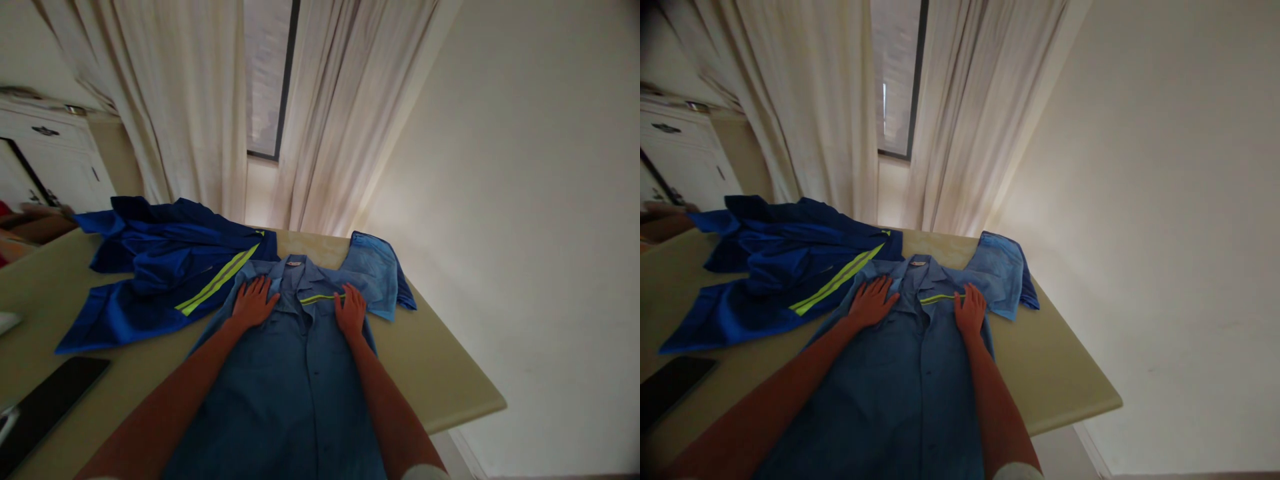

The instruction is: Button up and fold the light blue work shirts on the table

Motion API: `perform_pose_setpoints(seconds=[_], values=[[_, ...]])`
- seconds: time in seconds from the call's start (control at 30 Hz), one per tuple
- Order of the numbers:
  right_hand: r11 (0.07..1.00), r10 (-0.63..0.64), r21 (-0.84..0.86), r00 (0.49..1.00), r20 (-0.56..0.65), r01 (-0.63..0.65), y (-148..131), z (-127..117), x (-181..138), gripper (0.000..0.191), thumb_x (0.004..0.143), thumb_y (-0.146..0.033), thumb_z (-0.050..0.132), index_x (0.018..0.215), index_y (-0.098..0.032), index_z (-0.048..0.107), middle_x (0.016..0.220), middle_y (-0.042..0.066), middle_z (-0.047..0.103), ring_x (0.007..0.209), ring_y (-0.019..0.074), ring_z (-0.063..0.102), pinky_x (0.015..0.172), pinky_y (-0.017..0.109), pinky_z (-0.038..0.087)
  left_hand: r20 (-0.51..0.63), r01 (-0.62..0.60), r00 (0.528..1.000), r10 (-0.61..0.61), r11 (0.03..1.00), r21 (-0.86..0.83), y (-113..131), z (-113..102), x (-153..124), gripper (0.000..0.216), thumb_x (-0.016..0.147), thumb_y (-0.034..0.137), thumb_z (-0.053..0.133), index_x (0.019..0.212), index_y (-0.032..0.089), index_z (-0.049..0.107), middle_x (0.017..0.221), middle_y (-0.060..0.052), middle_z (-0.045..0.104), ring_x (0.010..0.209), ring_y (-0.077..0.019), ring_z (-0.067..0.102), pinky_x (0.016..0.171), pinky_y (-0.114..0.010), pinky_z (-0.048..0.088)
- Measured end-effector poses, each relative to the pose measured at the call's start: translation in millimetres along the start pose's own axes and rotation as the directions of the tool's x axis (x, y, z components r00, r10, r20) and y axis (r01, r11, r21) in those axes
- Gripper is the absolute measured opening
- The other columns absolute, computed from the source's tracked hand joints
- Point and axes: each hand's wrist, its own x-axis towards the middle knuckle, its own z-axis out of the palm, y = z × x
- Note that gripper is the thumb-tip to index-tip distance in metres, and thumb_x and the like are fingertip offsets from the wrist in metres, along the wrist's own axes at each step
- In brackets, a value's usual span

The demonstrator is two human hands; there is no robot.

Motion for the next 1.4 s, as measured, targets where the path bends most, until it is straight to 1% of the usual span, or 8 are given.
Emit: perform_pose_setpoints(seconds=[0.13,0.27,0.5,0.63,0.73,0.87,1.1,1.4], values=[[0.904,0.424,0.099,0.847,-0.320,-0.415,14,-3,2,0.068,0.102,-0.053,0.036,0.153,-0.008,0.042,0.156,0.028,0.044,0.146,0.0382,0.039,0.115,0.056,0.031,-0.101,-0.017,0.995,0.021,0.999,0.042,-19,20,-2,0.071,0.102,0.056,0.036,0.154,0.009,0.047,0.161,-0.020,0.044,0.150,-0.0351,0.040,0.126,-0.056,0.022],[0.729,0.684,0.243,0.677,-0.270,-0.640,25,-1,9,0.085,0.093,-0.056,0.051,0.157,-0.003,0.033,0.148,0.032,0.051,0.138,0.0433,0.048,0.110,0.058,0.037,-0.203,-0.005,0.979,0.009,1.000,0.021,-18,16,-8,0.066,0.103,0.053,0.035,0.148,0.008,0.053,0.154,-0.022,0.053,0.144,-0.0356,0.048,0.124,-0.055,0.028],[0.677,0.713,0.416,0.680,-0.169,-0.607,38,-12,35,0.063,0.085,-0.046,0.065,0.131,-0.003,0.063,0.106,0.022,0.074,0.099,0.0332,0.069,0.086,0.042,0.053,-0.193,-0.229,0.958,0.213,0.971,-0.062,-11,-2,-16,0.052,0.102,0.045,0.044,0.146,0.021,0.056,0.146,-0.011,0.062,0.134,-0.0305,0.056,0.117,-0.049,0.039],[0.756,0.589,0.454,0.793,-0.156,-0.472,29,-33,59,0.040,0.092,-0.040,0.056,0.110,-0.009,0.074,0.095,0.013,0.075,0.092,0.0256,0.069,0.082,0.036,0.054,-0.132,-0.230,0.967,0.218,0.969,-0.086,-11,-2,-16,0.051,0.099,0.042,0.049,0.147,0.024,0.055,0.146,-0.011,0.062,0.134,-0.0307,0.055,0.115,-0.050,0.040],[0.904,0.107,0.424,0.990,-0.091,-0.059,3,-42,47,0.023,0.091,-0.029,0.060,0.103,-0.018,0.076,0.105,0.009,0.074,0.104,0.0238,0.066,0.098,0.039,0.050,-0.108,-0.191,0.978,0.181,0.977,-0.091,-11,-2,-14,0.051,0.099,0.041,0.048,0.146,0.023,0.056,0.144,-0.011,0.063,0.134,-0.0320,0.056,0.113,-0.051,0.042],[0.814,-0.549,0.341,0.815,0.185,0.470,-30,-40,-6,0.019,0.086,-0.017,0.064,0.099,-0.025,0.075,0.123,0.008,0.068,0.120,0.0252,0.059,0.110,0.044,0.042,-0.124,-0.192,0.976,0.178,0.976,-0.107,-12,0,-13,0.052,0.099,0.041,0.049,0.145,0.021,0.057,0.142,-0.013,0.064,0.132,-0.0343,0.056,0.111,-0.054,0.043],[0.907,-0.336,0.307,0.934,0.119,0.287,-50,-32,-53,0.048,0.090,-0.032,0.067,0.136,-0.022,0.058,0.141,0.014,0.055,0.133,0.0288,0.051,0.114,0.048,0.042,-0.195,-0.245,0.954,0.226,0.966,-0.079,-13,0,-13,0.049,0.100,0.039,0.047,0.142,0.017,0.059,0.136,-0.016,0.067,0.126,-0.0347,0.059,0.108,-0.053,0.046],[0.980,-0.177,0.126,0.961,0.214,0.152,-44,-24,-29,0.054,0.099,-0.047,0.057,0.147,-0.020,0.053,0.143,0.017,0.058,0.132,0.0329,0.055,0.110,0.049,0.044,-0.177,-0.381,0.914,0.365,0.922,-0.067,19,-5,-20,0.038,0.101,0.025,0.043,0.132,0.022,0.065,0.134,-0.011,0.068,0.125,-0.0287,0.059,0.106,-0.046,0.046]])
